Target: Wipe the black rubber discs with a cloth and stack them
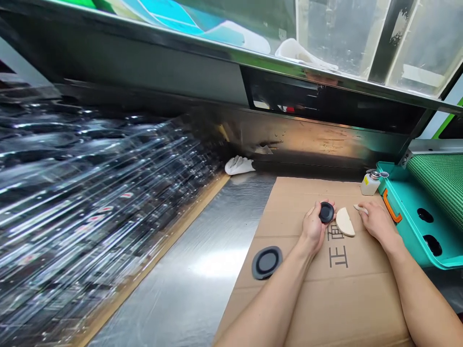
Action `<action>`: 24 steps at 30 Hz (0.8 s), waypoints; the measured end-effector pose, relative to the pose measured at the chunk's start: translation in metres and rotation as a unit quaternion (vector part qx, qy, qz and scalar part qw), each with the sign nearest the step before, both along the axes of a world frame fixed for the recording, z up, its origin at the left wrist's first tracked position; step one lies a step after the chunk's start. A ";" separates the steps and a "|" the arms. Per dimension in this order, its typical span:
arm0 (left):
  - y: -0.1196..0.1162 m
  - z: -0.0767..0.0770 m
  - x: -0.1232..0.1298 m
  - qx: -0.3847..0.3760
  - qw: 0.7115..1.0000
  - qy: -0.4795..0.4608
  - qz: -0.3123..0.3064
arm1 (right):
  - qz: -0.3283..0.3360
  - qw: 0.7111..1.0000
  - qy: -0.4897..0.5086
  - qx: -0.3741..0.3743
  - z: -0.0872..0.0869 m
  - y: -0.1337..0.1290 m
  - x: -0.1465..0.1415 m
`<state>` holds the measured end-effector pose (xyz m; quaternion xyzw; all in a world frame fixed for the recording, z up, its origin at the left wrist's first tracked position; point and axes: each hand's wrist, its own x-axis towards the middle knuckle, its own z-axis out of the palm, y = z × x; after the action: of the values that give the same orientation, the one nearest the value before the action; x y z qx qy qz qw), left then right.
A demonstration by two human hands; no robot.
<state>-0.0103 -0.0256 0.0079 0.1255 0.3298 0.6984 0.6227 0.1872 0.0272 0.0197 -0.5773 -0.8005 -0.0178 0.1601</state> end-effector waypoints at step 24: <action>-0.013 0.005 0.023 -0.029 0.988 -0.022 -0.151 | -0.140 0.989 -0.040 0.018 0.087 0.086 0.017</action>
<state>0.0128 -0.0385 0.0127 0.1401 0.3132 0.5894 0.7314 0.2042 0.1137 0.1065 -0.6795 -0.7171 -0.0772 0.1340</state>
